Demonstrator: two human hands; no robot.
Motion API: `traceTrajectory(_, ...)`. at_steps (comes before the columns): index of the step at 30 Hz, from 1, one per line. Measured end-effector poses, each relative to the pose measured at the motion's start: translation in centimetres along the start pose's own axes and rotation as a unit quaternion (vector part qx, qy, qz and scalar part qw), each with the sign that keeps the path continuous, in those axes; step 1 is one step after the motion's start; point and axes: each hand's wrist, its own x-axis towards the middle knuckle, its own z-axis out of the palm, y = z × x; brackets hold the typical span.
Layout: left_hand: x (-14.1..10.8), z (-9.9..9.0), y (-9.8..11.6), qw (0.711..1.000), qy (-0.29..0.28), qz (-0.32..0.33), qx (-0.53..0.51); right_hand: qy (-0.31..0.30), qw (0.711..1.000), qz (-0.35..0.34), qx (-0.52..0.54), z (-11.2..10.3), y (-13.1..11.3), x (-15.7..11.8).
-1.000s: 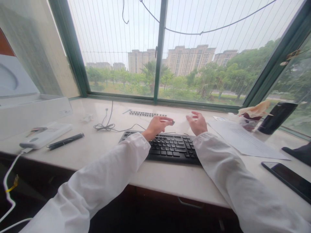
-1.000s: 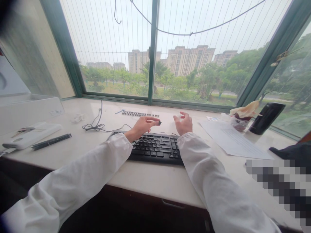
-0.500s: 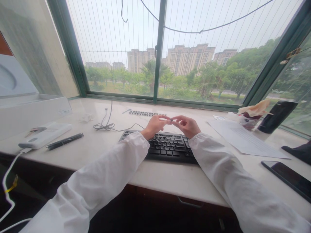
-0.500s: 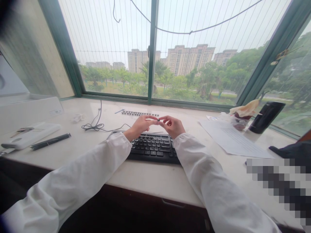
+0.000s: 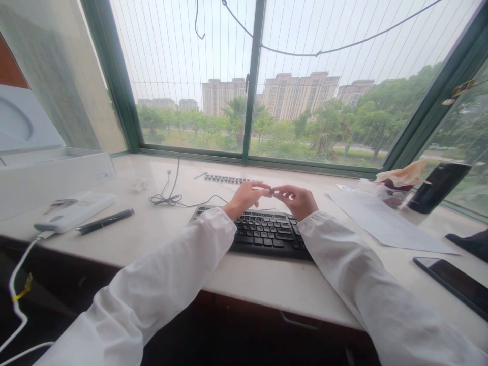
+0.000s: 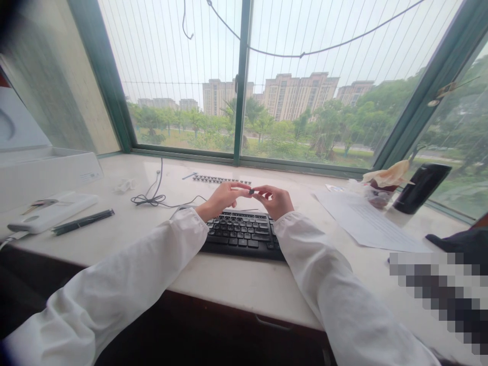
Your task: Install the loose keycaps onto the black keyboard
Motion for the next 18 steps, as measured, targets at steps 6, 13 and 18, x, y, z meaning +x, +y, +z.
traceTrajectory(6,0.1,-0.5,-0.5,0.994,-0.028,0.05,0.093,-0.023,1.0,0.007,-0.006,0.2,0.4,0.0)
traceTrajectory(13,0.4,-2.2,0.0,0.96,-0.06,0.144,0.23,-0.071,0.997,-0.002,0.006,0.6,0.8,-0.1)
traceTrajectory(18,0.7,-2.5,-0.2,0.93,-0.05,0.229,0.283,-0.073,0.997,-0.012,0.011,0.7,0.7,-0.2)
